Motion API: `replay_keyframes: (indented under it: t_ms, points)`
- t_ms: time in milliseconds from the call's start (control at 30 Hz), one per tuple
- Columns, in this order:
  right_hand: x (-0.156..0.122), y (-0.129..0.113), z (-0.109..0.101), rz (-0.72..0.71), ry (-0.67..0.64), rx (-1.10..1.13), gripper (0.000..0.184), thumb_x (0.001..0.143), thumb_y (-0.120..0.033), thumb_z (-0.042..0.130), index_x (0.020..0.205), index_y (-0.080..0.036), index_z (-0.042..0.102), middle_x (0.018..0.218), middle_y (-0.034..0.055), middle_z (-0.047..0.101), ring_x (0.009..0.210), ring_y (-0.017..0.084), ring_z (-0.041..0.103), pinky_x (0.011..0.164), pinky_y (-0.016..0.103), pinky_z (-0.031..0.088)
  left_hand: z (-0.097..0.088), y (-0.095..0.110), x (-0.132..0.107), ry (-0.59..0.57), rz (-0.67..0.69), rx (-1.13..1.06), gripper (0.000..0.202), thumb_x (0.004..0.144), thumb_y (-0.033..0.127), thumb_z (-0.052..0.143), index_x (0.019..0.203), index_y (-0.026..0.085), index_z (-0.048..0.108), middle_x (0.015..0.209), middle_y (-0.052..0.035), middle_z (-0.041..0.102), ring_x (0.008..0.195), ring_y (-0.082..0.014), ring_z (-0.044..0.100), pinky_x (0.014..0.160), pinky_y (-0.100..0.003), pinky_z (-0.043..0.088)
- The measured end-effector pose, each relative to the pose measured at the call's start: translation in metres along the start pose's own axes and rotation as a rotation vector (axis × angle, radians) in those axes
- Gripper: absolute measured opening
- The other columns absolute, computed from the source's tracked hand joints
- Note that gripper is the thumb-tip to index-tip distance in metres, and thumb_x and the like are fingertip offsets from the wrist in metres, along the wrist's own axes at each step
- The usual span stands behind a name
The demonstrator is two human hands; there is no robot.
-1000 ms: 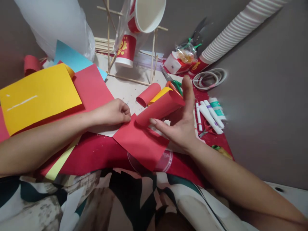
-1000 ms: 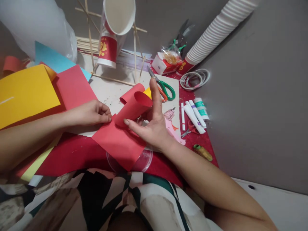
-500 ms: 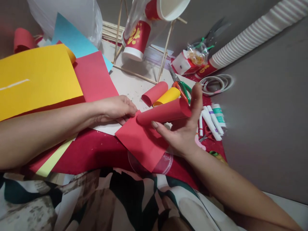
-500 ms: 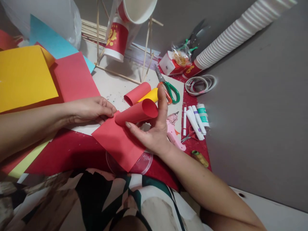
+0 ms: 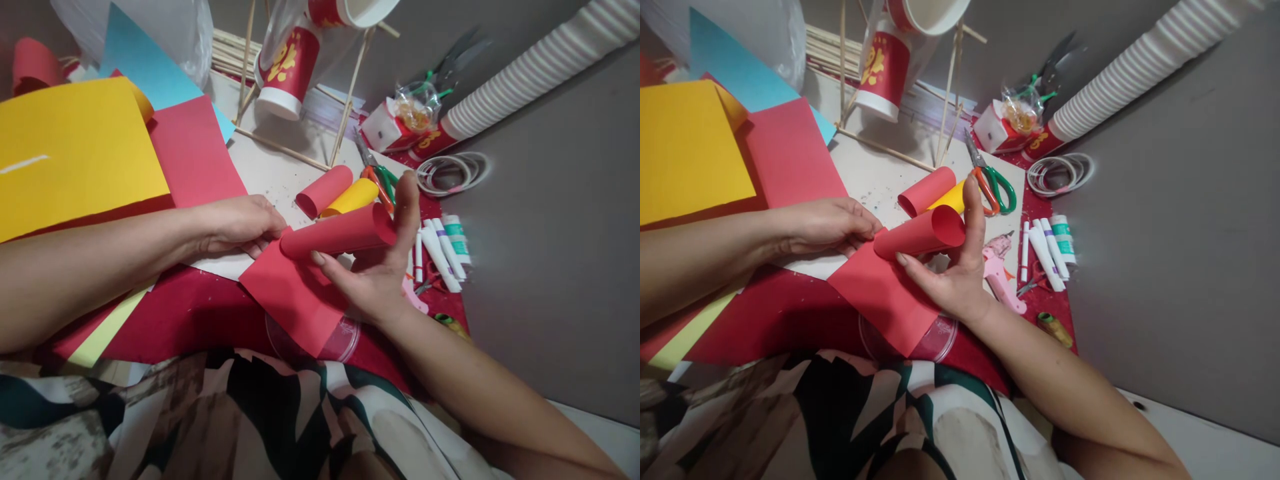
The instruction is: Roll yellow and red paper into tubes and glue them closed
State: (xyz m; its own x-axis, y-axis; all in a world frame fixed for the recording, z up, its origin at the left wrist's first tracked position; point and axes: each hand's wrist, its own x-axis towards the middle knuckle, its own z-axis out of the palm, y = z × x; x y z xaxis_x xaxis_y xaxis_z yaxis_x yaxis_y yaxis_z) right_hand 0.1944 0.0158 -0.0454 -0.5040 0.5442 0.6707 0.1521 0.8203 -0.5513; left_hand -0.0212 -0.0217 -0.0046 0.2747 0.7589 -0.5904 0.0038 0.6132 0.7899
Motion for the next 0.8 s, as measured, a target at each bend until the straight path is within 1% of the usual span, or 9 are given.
replay_keyframes:
  t_ms: [100, 233, 300, 367, 500, 600, 700, 800]
  points:
    - [-0.001, 0.006, 0.002, -0.023, 0.002, -0.017, 0.098, 0.080, -0.031, 0.079, 0.158, -0.042, 0.020, 0.167, -0.0065, 0.018, 0.157, 0.029, 0.010, 0.128, 0.057, 0.010, 0.000, 0.000, 0.000, -0.001, -0.004, 0.006, 0.024, 0.077, 0.008, 0.050, 0.064, 0.010, 0.071, 0.056, -0.0036, 0.058, 0.048, -0.0084, 0.048, 0.050, -0.020, 0.038]
    - [-0.002, 0.015, 0.005, -0.108, 0.018, -0.036, 0.105, 0.076, -0.041, 0.079, 0.160, -0.035, 0.017, 0.167, -0.0043, 0.018, 0.156, 0.027, 0.016, 0.127, 0.052, 0.015, -0.001, -0.001, 0.001, 0.011, -0.005, 0.023, 0.023, 0.075, 0.009, 0.050, 0.063, 0.011, 0.069, 0.066, -0.0071, 0.067, 0.050, -0.0082, 0.051, 0.051, -0.020, 0.040]
    - [-0.002, 0.017, 0.006, -0.109, 0.018, -0.033, 0.104, 0.077, -0.040, 0.078, 0.161, -0.034, 0.016, 0.167, -0.0040, 0.018, 0.155, 0.025, 0.019, 0.127, 0.048, 0.017, 0.000, -0.001, 0.001, 0.021, -0.005, 0.031, 0.022, 0.073, 0.009, 0.050, 0.062, 0.011, 0.069, 0.069, -0.0080, 0.069, 0.050, -0.0080, 0.051, 0.052, -0.020, 0.040]
    - [-0.003, 0.016, 0.007, -0.118, 0.014, -0.027, 0.105, 0.077, -0.038, 0.078, 0.161, -0.033, 0.016, 0.167, -0.0037, 0.019, 0.155, 0.023, 0.019, 0.127, 0.045, 0.017, 0.000, -0.001, 0.001, 0.025, -0.005, 0.032, 0.021, 0.071, 0.010, 0.050, 0.061, 0.011, 0.068, 0.069, -0.0079, 0.070, 0.051, -0.0085, 0.052, 0.053, -0.020, 0.041]
    - [-0.004, 0.010, 0.007, -0.085, 0.002, -0.019, 0.105, 0.075, -0.030, 0.080, 0.160, -0.034, 0.018, 0.166, -0.0009, 0.020, 0.156, 0.026, 0.017, 0.127, 0.050, 0.014, 0.001, -0.001, 0.001, 0.025, -0.009, 0.012, 0.020, 0.068, 0.012, 0.051, 0.058, 0.012, 0.068, 0.066, -0.0077, 0.068, 0.055, -0.0109, 0.057, 0.055, -0.022, 0.044]
    - [-0.004, 0.006, 0.008, -0.057, 0.019, 0.015, 0.103, 0.075, -0.025, 0.081, 0.159, -0.035, 0.022, 0.165, 0.0023, 0.023, 0.155, 0.029, 0.018, 0.127, 0.052, 0.012, 0.001, -0.001, 0.001, 0.028, -0.006, 0.009, 0.019, 0.068, 0.012, 0.052, 0.059, 0.012, 0.069, 0.068, -0.0093, 0.070, 0.056, -0.0124, 0.058, 0.055, -0.023, 0.045]
    - [-0.003, 0.005, 0.007, -0.057, 0.006, 0.006, 0.105, 0.074, -0.029, 0.083, 0.159, -0.036, 0.021, 0.164, 0.0039, 0.023, 0.155, 0.033, 0.019, 0.126, 0.056, 0.014, 0.001, -0.001, 0.001, 0.027, -0.001, 0.005, 0.017, 0.067, 0.012, 0.053, 0.059, 0.012, 0.068, 0.068, -0.0098, 0.069, 0.056, -0.0127, 0.058, 0.055, -0.022, 0.045]
    - [-0.002, 0.004, 0.002, -0.036, -0.051, -0.047, 0.108, 0.073, -0.032, 0.083, 0.159, -0.037, 0.017, 0.165, 0.0055, 0.023, 0.153, 0.035, 0.022, 0.124, 0.058, 0.021, 0.002, -0.002, 0.000, 0.035, -0.005, 0.005, 0.017, 0.068, 0.011, 0.053, 0.059, 0.012, 0.068, 0.066, -0.0091, 0.068, 0.054, -0.0118, 0.056, 0.054, -0.022, 0.044]
